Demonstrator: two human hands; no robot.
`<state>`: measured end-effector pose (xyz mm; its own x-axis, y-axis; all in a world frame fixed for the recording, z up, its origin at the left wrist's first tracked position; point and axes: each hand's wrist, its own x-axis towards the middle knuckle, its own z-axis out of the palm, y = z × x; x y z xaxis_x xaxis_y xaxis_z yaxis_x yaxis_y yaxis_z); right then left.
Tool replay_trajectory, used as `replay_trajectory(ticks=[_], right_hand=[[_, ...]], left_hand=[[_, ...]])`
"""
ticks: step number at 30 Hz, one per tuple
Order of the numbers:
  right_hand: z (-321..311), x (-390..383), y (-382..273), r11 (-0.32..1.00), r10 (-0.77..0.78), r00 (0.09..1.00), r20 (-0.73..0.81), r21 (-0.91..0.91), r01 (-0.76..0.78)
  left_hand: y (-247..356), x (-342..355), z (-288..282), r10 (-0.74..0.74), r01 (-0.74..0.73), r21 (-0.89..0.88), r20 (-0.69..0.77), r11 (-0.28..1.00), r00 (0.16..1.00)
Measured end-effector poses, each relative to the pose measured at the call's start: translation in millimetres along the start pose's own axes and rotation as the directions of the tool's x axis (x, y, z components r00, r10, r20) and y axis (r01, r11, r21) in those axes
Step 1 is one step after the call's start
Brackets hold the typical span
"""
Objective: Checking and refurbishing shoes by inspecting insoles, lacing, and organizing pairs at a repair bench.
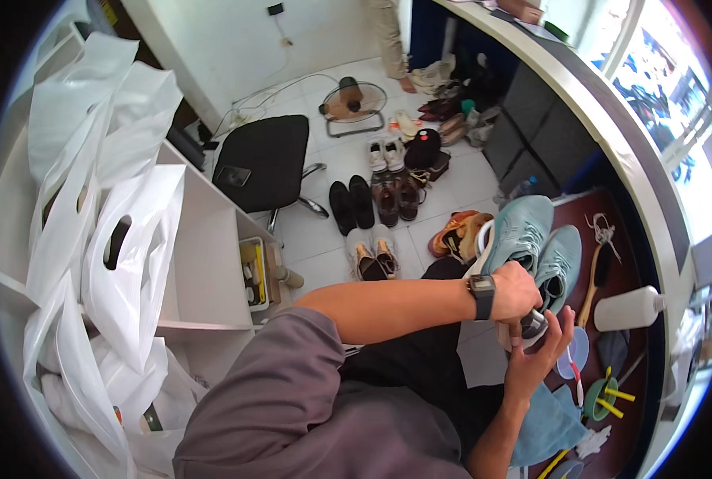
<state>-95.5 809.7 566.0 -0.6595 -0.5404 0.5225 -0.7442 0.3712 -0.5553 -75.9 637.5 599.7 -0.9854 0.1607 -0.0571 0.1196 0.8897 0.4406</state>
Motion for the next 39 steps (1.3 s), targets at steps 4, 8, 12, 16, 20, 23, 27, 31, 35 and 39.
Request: replay_trajectory(ticks=[4, 8, 12, 16, 20, 23, 27, 31, 35, 39], right_hand=[[7.7, 7.6, -21.2, 0.985, -0.145, 0.989, -0.036, 0.087, 0.148], [45.5, 32.4, -29.0, 0.921, -0.261, 0.964, -0.06, 0.285, 0.267], [116.1, 75.6, -15.4, 0.968, -0.217, 0.953, 0.212, 0.169, 0.183], [176.6, 100.1, 2.0, 0.997, -0.008, 0.86, 0.509, -0.063, 0.046], [195.1, 98.2, 12.9, 0.925, -0.037, 0.833, 0.552, -0.296, 0.237], [196.7, 99.1, 18.7, 0.917, 0.016, 0.808, 0.589, -0.331, 0.224], [203.5, 106.6, 21.1, 0.904, 0.051, 0.794, 0.606, -0.366, 0.222], [202.9, 110.7, 21.6, 0.925, 0.031, 0.798, 0.602, -0.32, 0.206], [195.8, 106.8, 34.8, 0.909, 0.121, 0.729, 0.673, -0.37, 0.191], [188.0, 108.7, 49.4, 0.875, -0.216, 0.626, 0.749, -0.136, 0.465]], left_hand=[[-26.4, -67.0, -30.8, -0.055, 0.021, -0.156, -0.215, 0.988, 0.975], [-56.5, -152.3, -59.1, -0.284, 0.219, -0.282, -0.216, 0.934, 0.934], [-137.1, -217.5, -64.7, -0.594, 0.488, -0.411, -0.183, 0.77, 0.783], [-268.4, -232.4, -15.3, -0.751, 0.649, -0.382, -0.262, 0.658, 0.606], [-398.8, -224.0, 67.4, -0.784, 0.772, -0.224, -0.371, 0.595, 0.497], [-487.1, -216.9, 109.6, -0.835, 0.787, -0.294, -0.289, 0.543, 0.468], [-582.4, -208.7, 141.8, -0.833, 0.851, -0.084, -0.275, 0.518, 0.48], [-662.1, -201.5, 155.5, -0.838, 0.854, -0.005, -0.194, 0.521, 0.51], [-707.7, -190.4, 170.8, -0.869, 0.878, -0.042, -0.177, 0.476, 0.462], [-735.6, -177.9, 181.1, -0.878, 0.878, -0.073, -0.128, 0.473, 0.462]])
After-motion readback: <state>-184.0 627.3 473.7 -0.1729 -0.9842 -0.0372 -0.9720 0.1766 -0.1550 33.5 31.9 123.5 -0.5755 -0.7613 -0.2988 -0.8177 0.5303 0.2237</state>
